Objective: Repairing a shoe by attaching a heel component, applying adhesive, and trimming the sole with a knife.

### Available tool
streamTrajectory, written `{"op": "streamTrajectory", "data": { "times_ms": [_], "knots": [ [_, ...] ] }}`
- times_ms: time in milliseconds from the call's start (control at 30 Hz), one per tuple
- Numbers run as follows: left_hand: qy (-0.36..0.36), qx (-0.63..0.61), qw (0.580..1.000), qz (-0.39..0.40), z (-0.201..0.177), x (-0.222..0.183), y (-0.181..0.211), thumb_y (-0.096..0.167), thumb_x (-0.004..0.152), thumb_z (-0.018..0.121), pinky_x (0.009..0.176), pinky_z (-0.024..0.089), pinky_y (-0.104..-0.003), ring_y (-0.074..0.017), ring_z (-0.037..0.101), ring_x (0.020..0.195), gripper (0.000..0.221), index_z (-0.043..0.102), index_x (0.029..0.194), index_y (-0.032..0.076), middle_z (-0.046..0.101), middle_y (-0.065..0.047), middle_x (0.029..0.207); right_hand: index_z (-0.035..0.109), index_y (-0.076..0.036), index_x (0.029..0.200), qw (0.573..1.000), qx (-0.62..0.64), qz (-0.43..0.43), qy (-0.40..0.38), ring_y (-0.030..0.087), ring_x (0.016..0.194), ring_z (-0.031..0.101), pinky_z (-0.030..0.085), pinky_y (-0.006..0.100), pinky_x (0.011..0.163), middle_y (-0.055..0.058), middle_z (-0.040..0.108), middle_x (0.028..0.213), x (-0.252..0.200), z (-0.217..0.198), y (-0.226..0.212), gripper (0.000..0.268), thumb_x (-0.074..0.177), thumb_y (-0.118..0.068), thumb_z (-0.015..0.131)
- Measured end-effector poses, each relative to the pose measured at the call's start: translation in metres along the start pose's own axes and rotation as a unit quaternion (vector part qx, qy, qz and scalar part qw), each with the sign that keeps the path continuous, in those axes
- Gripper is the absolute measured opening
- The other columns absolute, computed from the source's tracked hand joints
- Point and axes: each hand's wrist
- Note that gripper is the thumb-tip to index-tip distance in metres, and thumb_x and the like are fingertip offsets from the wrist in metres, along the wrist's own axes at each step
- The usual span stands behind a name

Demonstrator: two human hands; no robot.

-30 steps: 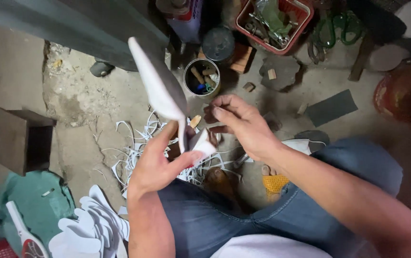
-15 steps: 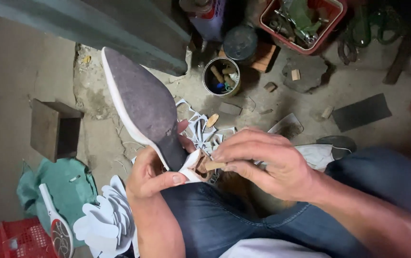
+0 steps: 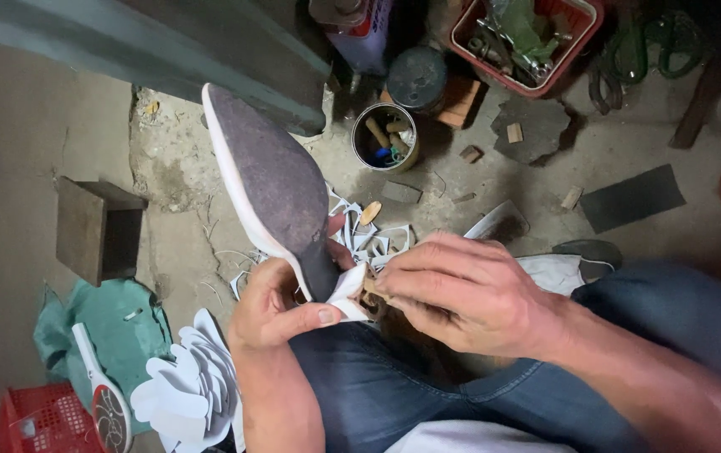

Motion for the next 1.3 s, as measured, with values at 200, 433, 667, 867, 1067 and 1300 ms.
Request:
{"op": "streamTrajectory", "data": {
  "times_ms": [200,433,667,867,1067,1300],
  "knots": [
    [-0.029,0.03,0.999,0.033,0.002,-0.002,-0.002,0.011,0.077,0.089,0.096,0.05,-0.03,-0.0171,0.062,0.111,0.086,0.048,0.148,-0.011,0.068,-0.019,0.121,0.077,-0.007,0.099,0.998,0.055,0.014,-0.036,0.029,0.073,0.073,0.061,0.038,0.062,0.009,0.076,0.094,0.006,-0.007,-0.003,0.012,0.091,-0.003,0.069],
    [-0.072,0.046,0.995,0.052,-0.003,0.001,-0.004,0.014,0.081,0.087,0.116,0.038,-0.045,-0.0235,0.062,0.121,0.083,0.044,0.148,-0.011,0.066,-0.019,0.126,0.076,-0.005,0.102,0.997,0.064,0.018,-0.041,0.031,0.08,0.074,0.061,0.039,0.066,0.01,0.076,0.099,0.003,-0.006,-0.005,0.014,0.092,-0.002,0.067],
    [0.0,-0.008,0.998,0.063,0.004,-0.002,0.003,0.011,0.076,0.084,0.123,0.041,-0.049,-0.0275,0.068,0.11,0.074,0.051,0.14,-0.007,0.07,-0.019,0.114,0.061,0.0,0.105,0.99,0.1,0.069,-0.078,0.024,0.092,0.073,0.062,0.032,0.078,0.014,0.074,0.115,0.004,-0.012,-0.013,0.027,0.081,0.006,0.072],
    [0.009,0.052,0.996,0.072,0.005,0.003,0.011,0.023,0.079,0.081,0.129,0.036,-0.052,-0.0263,0.069,0.112,0.045,0.065,0.116,0.003,0.071,-0.012,0.11,0.068,0.001,0.103,0.994,0.074,0.049,-0.059,0.023,0.088,0.072,0.061,0.032,0.079,0.011,0.075,0.106,0.004,-0.009,-0.015,0.03,0.075,0.006,0.076],
    [-0.006,0.041,0.997,0.072,-0.001,-0.002,0.004,0.03,0.082,0.079,0.129,0.032,-0.052,-0.0275,0.069,0.112,0.051,0.062,0.122,0.006,0.071,-0.009,0.108,0.07,0.0,0.102,0.996,0.057,0.027,-0.062,0.021,0.084,0.072,0.061,0.03,0.075,0.01,0.075,0.103,0.005,-0.007,-0.016,0.029,0.075,0.006,0.077],
    [-0.004,0.039,0.997,0.07,-0.002,-0.003,0.003,0.026,0.084,0.079,0.132,0.028,-0.054,-0.0282,0.068,0.12,0.05,0.059,0.126,0.004,0.07,-0.009,0.117,0.073,-0.001,0.098,0.996,0.011,-0.012,-0.091,0.017,0.073,0.068,0.055,0.027,0.061,0.006,0.075,0.1,0.011,-0.004,-0.023,0.021,0.078,0.003,0.079]
  ]
}}
Point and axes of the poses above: each hand's wrist, its own x-axis towards the middle knuckle, its own z-axis out of the palm, y = z × x
